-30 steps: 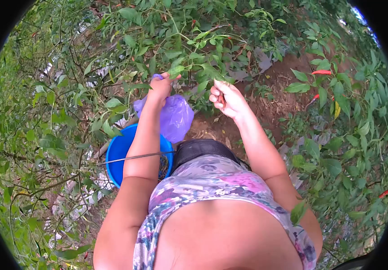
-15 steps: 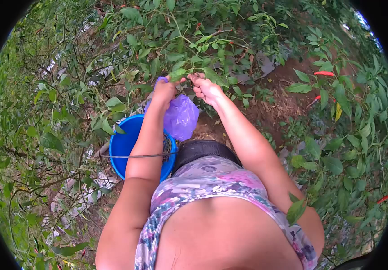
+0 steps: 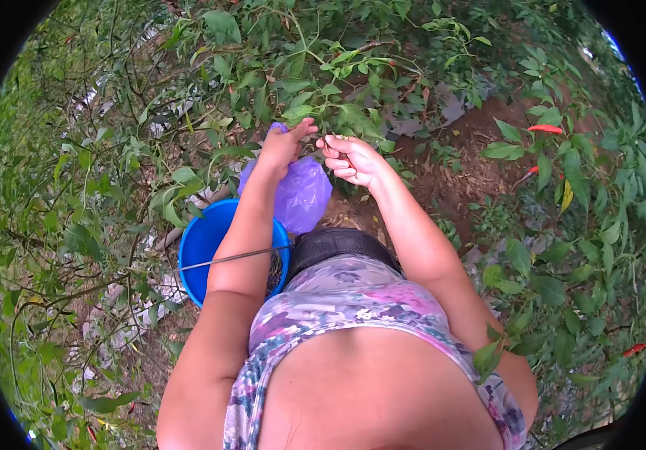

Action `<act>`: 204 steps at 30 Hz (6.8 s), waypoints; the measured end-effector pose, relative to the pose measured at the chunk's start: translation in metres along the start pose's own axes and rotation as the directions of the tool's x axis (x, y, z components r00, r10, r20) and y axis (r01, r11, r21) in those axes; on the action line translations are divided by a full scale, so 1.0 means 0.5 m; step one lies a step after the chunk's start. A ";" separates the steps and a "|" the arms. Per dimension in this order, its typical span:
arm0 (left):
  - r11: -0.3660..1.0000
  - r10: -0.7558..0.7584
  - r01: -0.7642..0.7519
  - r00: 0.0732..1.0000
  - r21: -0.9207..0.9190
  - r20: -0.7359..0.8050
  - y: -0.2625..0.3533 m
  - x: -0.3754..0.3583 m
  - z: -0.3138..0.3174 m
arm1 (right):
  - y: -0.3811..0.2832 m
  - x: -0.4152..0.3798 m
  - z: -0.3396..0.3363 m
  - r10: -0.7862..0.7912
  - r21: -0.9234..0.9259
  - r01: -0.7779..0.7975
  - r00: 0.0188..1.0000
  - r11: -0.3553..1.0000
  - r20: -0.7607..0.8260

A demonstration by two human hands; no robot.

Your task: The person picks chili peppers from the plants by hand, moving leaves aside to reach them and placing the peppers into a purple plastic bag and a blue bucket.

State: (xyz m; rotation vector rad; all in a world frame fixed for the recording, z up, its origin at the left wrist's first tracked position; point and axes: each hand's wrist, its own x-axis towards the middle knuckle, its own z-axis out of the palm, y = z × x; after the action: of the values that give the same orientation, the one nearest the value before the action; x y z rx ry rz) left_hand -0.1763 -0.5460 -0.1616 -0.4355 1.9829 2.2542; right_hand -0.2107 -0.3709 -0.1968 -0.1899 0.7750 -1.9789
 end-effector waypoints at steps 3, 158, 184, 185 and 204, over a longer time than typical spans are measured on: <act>0.996 0.084 -0.084 0.996 0.022 -0.031 0.001 0.014 0.008 | 0.009 -0.004 0.010 0.016 -0.078 -0.017 1.000 0.997 -0.012; 0.935 -0.225 0.288 0.932 -0.206 0.283 0.000 0.008 0.066 | -0.233 -0.151 -0.027 -0.962 -0.983 0.153 0.267 0.100 -0.056; 0.948 0.208 -0.158 0.964 -0.276 0.165 0.101 -0.086 0.054 | -0.204 -0.156 0.122 -0.102 -0.160 0.124 0.985 0.979 0.139; 0.932 0.232 -0.164 0.954 -0.322 0.187 0.105 -0.089 0.057 | -0.203 -0.156 0.122 -0.098 -0.170 0.120 0.986 0.978 0.133; 0.883 0.251 -0.138 0.946 -0.448 0.203 0.098 -0.055 0.149 | -0.144 -0.137 0.167 -0.607 -0.758 0.397 0.795 0.517 0.002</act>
State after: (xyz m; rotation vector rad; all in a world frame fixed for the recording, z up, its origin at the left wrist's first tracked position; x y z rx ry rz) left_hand -0.1738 -0.4764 -0.0994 0.0359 1.4566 2.7166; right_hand -0.1916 -0.3266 -0.0763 -0.7160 1.8751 -2.1337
